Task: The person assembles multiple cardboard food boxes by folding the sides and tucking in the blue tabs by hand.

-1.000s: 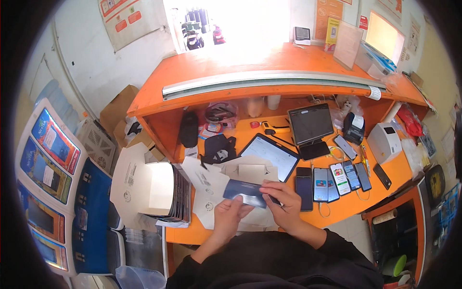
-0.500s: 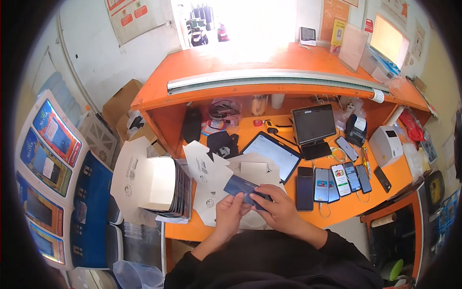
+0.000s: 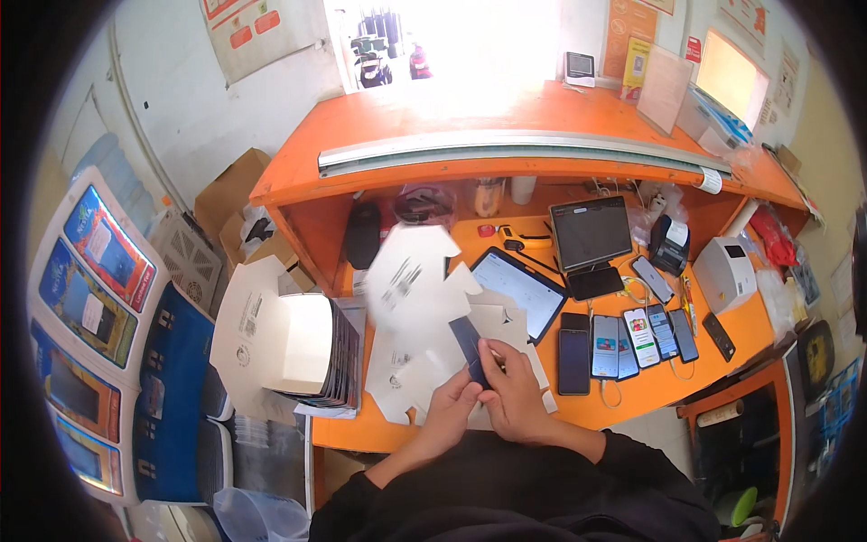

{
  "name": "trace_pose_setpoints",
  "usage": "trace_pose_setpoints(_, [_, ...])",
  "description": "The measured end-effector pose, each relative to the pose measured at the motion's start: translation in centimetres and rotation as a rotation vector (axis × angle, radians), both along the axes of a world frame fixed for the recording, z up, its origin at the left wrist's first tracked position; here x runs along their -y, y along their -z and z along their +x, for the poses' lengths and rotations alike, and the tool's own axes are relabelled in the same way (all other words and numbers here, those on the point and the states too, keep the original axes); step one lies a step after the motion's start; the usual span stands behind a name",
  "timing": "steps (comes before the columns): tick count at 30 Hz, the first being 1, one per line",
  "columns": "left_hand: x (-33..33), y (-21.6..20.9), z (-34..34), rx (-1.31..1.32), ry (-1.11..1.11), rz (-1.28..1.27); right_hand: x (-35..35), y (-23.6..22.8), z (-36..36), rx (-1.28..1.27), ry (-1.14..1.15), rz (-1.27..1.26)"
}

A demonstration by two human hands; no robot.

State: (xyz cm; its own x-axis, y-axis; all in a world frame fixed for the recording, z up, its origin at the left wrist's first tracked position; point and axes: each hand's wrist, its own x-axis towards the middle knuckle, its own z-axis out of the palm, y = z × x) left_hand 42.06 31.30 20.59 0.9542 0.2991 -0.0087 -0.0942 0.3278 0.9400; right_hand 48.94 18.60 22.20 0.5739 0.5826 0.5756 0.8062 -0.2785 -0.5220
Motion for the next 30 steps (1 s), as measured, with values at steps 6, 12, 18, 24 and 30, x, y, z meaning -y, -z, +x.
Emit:
trace_pose_setpoints(6, [-3.5,2.1,-1.0,-0.057,-0.008,0.512,0.5,2.7,2.6,-0.567,0.071,0.282])
trace_pose_setpoints(12, [-4.5,4.4,-2.1,-0.203,0.146,0.487,1.8,3.8,4.8,-0.412,0.032,0.125])
trace_pose_setpoints(18, [-4.0,4.7,-1.6,-0.296,0.29,0.453,1.6,1.2,2.4,-0.014,-0.146,-0.269])
trace_pose_setpoints(24, [-3.5,2.6,-1.2,-0.137,0.257,0.703,1.0,1.3,2.4,-0.093,-0.207,-0.037])
trace_pose_setpoints(30, [-1.8,0.8,-0.2,-0.136,0.123,0.834,0.1,4.2,0.9,-1.045,-0.122,0.235])
